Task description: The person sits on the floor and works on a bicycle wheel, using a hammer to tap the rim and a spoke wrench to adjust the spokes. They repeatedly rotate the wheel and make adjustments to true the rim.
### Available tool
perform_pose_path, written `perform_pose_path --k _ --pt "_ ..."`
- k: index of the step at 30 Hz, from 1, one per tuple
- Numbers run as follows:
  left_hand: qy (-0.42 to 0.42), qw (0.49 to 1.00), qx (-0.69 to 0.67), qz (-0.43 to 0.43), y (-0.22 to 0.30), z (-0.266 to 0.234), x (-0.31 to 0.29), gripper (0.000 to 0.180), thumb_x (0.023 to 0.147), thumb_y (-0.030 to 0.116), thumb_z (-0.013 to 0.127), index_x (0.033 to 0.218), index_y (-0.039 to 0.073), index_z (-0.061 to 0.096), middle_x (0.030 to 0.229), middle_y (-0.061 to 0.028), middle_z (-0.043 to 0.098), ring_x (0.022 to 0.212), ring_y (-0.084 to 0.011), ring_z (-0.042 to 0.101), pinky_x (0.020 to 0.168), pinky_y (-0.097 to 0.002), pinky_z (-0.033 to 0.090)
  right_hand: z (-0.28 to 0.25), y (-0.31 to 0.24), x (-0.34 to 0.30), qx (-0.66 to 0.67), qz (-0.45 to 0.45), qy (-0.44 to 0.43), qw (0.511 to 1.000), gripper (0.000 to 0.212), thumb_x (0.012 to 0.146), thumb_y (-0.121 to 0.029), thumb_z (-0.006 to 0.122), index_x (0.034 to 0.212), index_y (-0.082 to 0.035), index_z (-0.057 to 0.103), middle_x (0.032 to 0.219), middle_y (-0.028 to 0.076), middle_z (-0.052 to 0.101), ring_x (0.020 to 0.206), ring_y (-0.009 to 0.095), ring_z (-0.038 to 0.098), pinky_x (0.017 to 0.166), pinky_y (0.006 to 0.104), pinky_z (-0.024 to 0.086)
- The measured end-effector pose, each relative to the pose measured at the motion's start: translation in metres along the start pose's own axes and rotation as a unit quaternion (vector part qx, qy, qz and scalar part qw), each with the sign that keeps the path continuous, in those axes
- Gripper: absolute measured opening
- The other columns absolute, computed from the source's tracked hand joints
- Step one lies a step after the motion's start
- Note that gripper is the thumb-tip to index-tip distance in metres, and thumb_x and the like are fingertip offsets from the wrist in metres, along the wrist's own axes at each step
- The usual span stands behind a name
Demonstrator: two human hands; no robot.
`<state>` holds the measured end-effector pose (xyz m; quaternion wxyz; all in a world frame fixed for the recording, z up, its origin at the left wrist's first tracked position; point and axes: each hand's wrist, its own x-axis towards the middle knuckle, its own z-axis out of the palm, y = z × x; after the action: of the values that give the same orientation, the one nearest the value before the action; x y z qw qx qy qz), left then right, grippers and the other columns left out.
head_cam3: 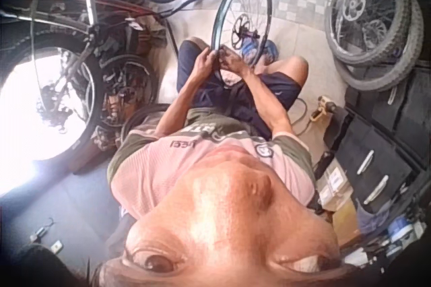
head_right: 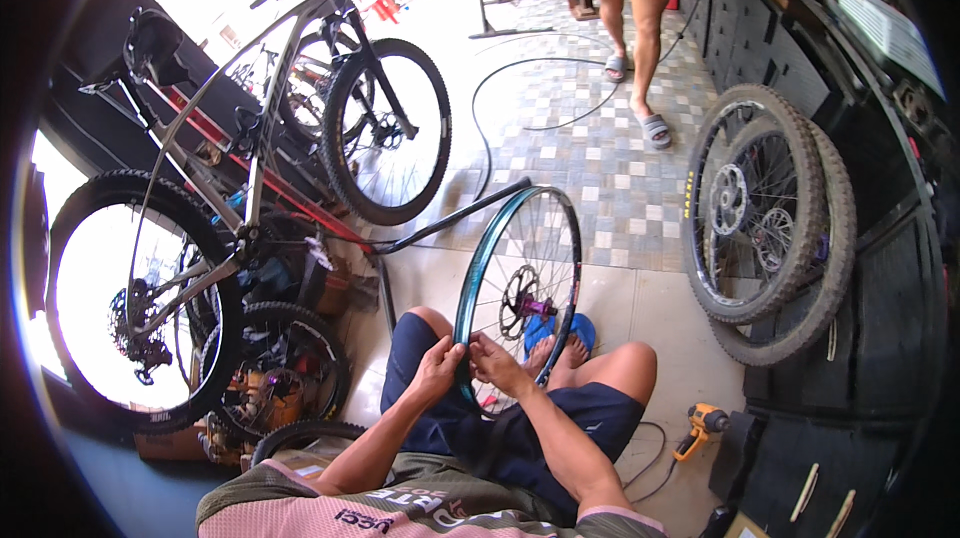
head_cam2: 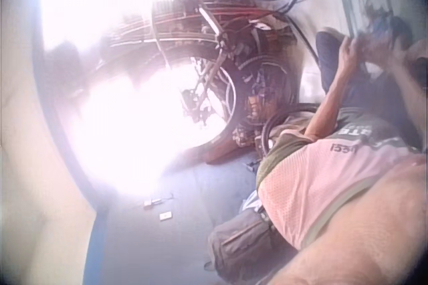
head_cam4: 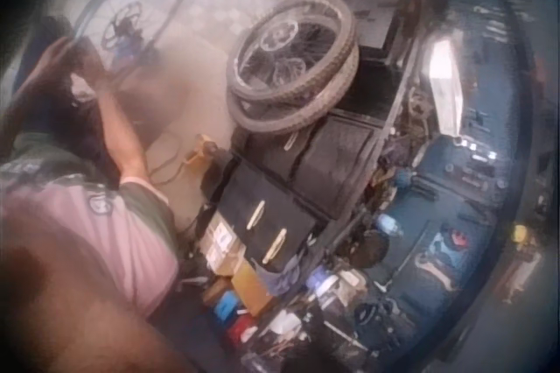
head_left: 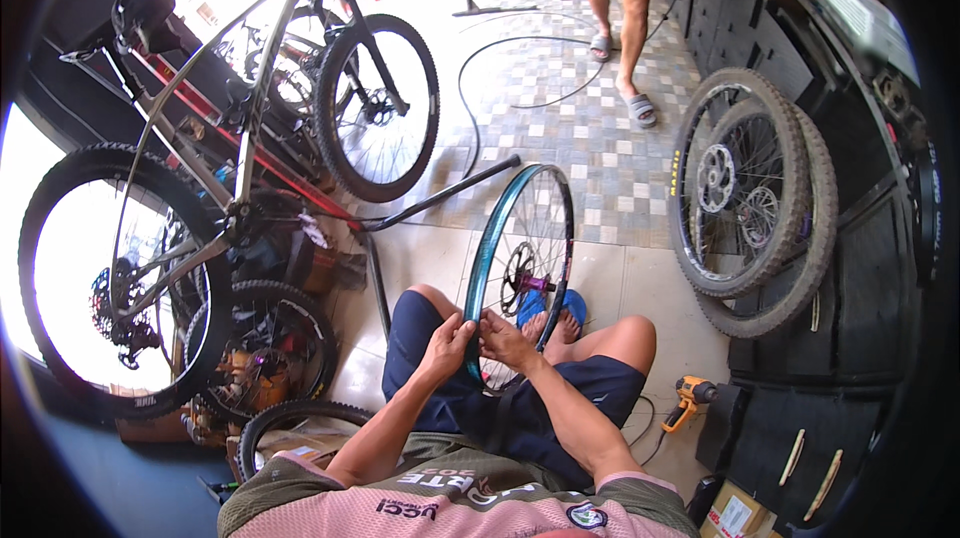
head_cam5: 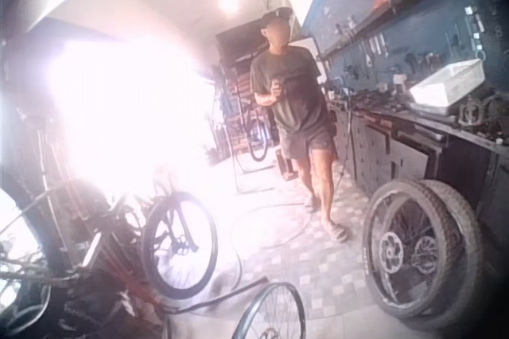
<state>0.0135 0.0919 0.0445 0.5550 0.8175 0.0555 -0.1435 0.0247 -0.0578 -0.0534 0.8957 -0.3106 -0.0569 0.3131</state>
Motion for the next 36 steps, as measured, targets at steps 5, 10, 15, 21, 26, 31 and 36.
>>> perform_pose_path --k 5,10,15,21,26,31,36 --pt "-0.014 1.0 -0.022 0.0 0.021 0.008 -0.001 0.031 0.107 0.03 0.058 0.09 0.005 0.053 0.073 -0.0001 0.053 0.069 -0.0065 0.052 0.059 -0.0276 0.043 -0.002 -0.009 -0.003 0.001 -0.012 -0.029 1.0 0.022 0.111 -0.033 0.05 0.125 -0.016 0.051 0.079 -0.005 0.049 0.055 0.005 0.042 0.05 0.0195 0.036" --pt "-0.004 1.0 0.026 0.015 0.011 0.008 0.002 0.036 0.106 0.033 0.06 0.086 0.005 0.054 0.07 -0.0003 0.051 0.066 -0.0079 0.047 0.058 -0.0287 0.04 0.006 -0.012 -0.011 0.03 0.009 0.007 0.999 0.024 0.109 -0.04 0.05 0.122 -0.02 0.053 0.071 -0.005 0.049 0.052 0.007 0.044 0.049 0.0213 0.039" --pt "-0.001 0.997 0.066 0.025 0.028 0.014 0.005 0.039 0.105 0.037 0.061 0.084 0.004 0.055 0.069 -0.0004 0.049 0.066 -0.0095 0.044 0.057 -0.0315 0.038 0.002 -0.013 -0.012 -0.053 -0.095 0.089 0.99 0.02 0.109 -0.028 0.055 0.124 -0.015 0.056 0.094 -0.007 0.058 0.07 0.002 0.052 0.055 0.0197 0.042" --pt "-0.021 0.999 0.016 0.047 0.017 0.027 0.004 0.037 0.104 0.033 0.063 0.087 0.002 0.055 0.067 -0.0044 0.058 0.06 -0.0097 0.051 0.054 -0.0304 0.043 -0.017 -0.034 -0.031 0.106 -0.042 0.036 0.993 0.02 0.107 -0.016 0.058 0.126 -0.011 0.058 0.082 -0.004 0.056 0.057 0.004 0.046 0.045 0.0187 0.033" --pt "-0.053 0.995 0.022 0.083 0.026 0.036 -0.004 0.034 0.104 0.03 0.064 0.088 0.001 0.055 0.067 -0.0045 0.058 0.06 -0.0099 0.052 0.055 -0.031 0.044 -0.028 -0.036 -0.043 0.186 -0.043 -0.005 0.982 0.021 0.105 -0.013 0.059 0.126 -0.01 0.058 0.084 -0.002 0.059 0.055 0.004 0.043 0.042 0.0179 0.032" --pt "-0.042 0.994 0.046 0.089 0.013 0.036 -0.003 0.035 0.104 0.031 0.062 0.088 0.001 0.054 0.066 -0.0066 0.058 0.06 -0.0122 0.052 0.055 -0.0331 0.044 -0.018 -0.039 -0.047 0.186 -0.038 -0.013 0.982 0.024 0.106 -0.014 0.058 0.129 -0.012 0.056 0.085 -0.003 0.059 0.053 0.003 0.041 0.042 0.0176 0.032" --pt "-0.039 0.994 0.08 0.067 0.0 0.029 0.001 0.036 0.106 0.034 0.058 0.09 0.002 0.055 0.07 -0.0075 0.062 0.062 -0.0132 0.06 0.056 -0.0309 0.048 -0.012 -0.036 -0.045 0.17 -0.006 0.0 0.985 0.028 0.106 -0.016 0.059 0.133 -0.016 0.051 0.08 -0.004 0.053 0.053 0.003 0.041 0.042 0.019 0.031"
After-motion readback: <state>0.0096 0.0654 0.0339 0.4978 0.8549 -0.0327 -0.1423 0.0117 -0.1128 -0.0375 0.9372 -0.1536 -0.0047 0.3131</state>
